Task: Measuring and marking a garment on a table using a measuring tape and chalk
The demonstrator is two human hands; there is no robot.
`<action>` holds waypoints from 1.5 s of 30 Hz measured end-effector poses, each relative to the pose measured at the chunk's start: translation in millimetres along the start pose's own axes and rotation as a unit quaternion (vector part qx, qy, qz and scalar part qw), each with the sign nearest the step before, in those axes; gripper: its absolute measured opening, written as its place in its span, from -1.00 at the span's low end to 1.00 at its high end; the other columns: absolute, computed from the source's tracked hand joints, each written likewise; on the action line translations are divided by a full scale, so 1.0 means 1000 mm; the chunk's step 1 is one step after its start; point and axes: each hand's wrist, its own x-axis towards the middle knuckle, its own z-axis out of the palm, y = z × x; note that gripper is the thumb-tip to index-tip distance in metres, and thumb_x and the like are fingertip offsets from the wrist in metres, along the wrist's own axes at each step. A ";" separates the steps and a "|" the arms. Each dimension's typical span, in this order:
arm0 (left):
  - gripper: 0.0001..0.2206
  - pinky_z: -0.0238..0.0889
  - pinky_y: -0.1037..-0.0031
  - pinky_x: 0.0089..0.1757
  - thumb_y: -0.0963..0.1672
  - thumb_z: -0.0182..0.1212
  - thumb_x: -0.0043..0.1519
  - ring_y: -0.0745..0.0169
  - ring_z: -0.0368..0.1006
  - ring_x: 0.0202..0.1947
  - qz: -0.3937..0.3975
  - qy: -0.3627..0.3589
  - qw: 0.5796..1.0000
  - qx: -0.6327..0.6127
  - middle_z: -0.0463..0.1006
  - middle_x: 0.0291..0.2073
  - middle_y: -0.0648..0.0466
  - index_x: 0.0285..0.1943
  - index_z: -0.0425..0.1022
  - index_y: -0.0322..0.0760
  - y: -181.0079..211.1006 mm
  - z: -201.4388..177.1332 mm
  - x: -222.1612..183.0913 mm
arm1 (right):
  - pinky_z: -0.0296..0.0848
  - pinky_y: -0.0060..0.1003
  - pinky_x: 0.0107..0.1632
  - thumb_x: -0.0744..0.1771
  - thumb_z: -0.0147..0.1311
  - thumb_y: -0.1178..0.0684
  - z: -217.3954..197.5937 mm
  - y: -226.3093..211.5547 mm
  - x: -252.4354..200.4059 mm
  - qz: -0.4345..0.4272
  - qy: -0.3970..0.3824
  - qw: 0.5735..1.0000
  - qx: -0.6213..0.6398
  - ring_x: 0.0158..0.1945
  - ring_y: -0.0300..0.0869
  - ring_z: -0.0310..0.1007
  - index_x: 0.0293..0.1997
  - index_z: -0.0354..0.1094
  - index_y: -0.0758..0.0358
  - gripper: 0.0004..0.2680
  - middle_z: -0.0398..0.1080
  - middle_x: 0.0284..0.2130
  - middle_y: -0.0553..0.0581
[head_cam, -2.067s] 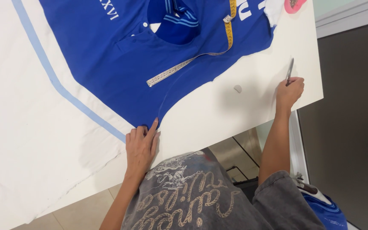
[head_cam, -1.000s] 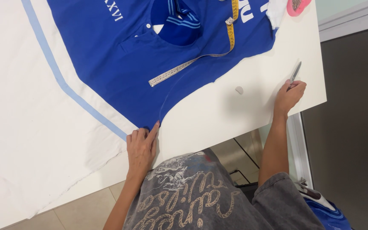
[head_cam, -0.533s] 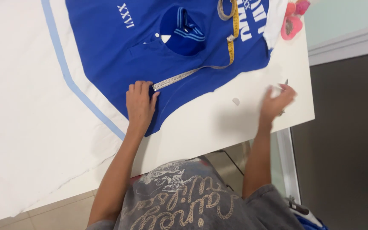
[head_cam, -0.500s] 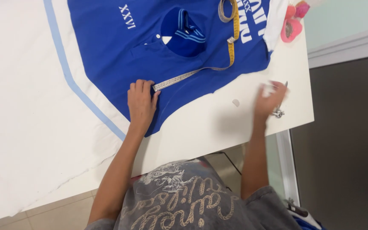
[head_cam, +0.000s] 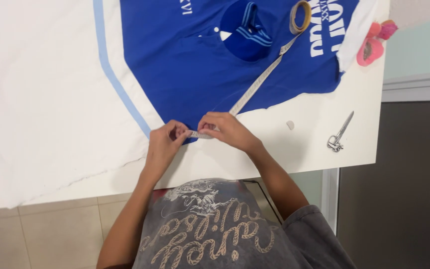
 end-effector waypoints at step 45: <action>-0.63 -0.43 -0.36 0.42 -0.18 0.07 0.67 -0.29 -0.08 0.62 -0.012 0.340 0.892 0.297 0.19 0.62 -0.17 0.65 0.37 -0.33 -0.097 -0.133 -0.093 | 0.12 -0.16 0.17 0.44 0.25 0.00 0.041 0.062 -0.001 0.046 0.187 0.976 -0.100 -0.12 -0.24 0.42 -0.04 0.51 0.07 -0.93 0.46 -0.23 -0.08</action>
